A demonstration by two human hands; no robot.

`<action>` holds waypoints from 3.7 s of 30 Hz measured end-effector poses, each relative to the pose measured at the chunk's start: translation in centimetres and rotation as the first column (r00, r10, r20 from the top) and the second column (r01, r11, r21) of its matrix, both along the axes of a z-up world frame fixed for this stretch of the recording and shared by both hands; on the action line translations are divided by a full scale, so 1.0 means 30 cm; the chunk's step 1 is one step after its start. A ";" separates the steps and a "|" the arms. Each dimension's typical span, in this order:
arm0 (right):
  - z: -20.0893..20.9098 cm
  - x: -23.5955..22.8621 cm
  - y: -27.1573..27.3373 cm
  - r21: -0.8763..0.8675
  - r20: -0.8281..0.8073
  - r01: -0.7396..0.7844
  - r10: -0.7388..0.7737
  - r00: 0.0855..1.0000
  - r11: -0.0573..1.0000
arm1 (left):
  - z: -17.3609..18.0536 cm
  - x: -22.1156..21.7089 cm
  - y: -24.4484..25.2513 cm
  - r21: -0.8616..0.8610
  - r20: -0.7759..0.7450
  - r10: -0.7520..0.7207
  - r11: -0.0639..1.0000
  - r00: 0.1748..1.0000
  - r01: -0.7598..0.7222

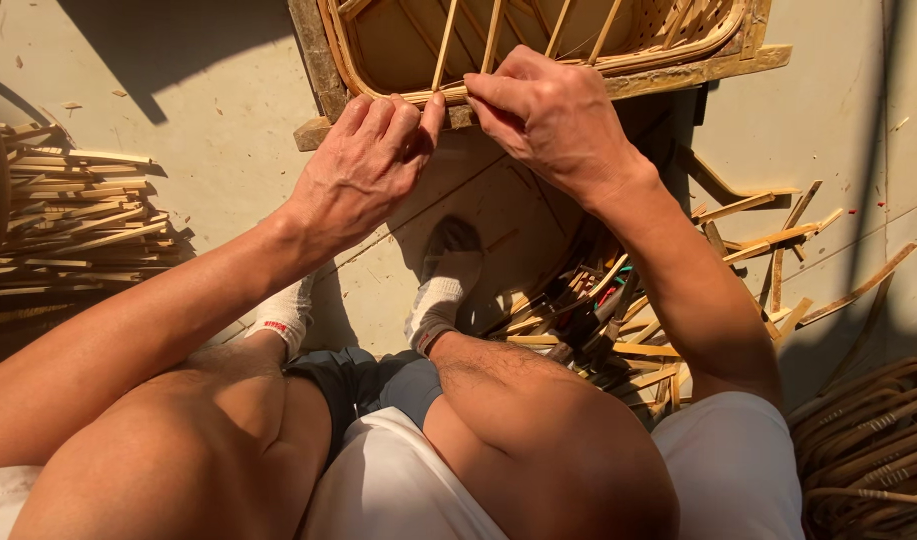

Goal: The person applies glue to the frame of a rectangular basket and inserts thin wooden strips into slots. They use a knife to trim excess material and a hammer to tap the strips into place. The person continues adding and securing strips along the basket's edge.

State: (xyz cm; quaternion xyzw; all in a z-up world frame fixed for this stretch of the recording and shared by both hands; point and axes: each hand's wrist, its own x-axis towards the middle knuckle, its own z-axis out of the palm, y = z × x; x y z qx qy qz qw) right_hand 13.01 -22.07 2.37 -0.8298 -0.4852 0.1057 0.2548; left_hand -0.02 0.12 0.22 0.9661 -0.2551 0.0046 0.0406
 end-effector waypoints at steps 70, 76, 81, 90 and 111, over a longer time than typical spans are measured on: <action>0.050 0.096 0.150 -0.326 -0.549 0.051 -0.233 0.803 0.944 | -0.067 -0.093 0.068 -0.064 0.094 0.120 0.991 0.988 -0.115; 0.002 0.072 0.177 -0.171 -0.265 -0.041 -0.006 0.964 0.984 | -0.099 -0.111 0.077 -0.064 0.132 0.131 0.990 0.983 -0.123; -0.006 0.034 0.161 -0.141 -0.173 0.029 -0.053 0.984 0.990 | -0.124 -0.108 0.089 -0.145 0.162 0.130 0.984 0.978 -0.107; -0.262 -0.357 -0.027 -0.550 -0.121 0.276 -0.402 0.908 0.788 | -0.115 -0.094 0.107 -0.225 0.158 0.174 0.965 0.972 -0.136; 0.026 -0.301 -0.159 0.011 -0.179 0.306 -0.299 0.937 0.952 | -0.094 -0.062 0.106 -0.673 -0.174 0.460 0.591 0.871 -0.446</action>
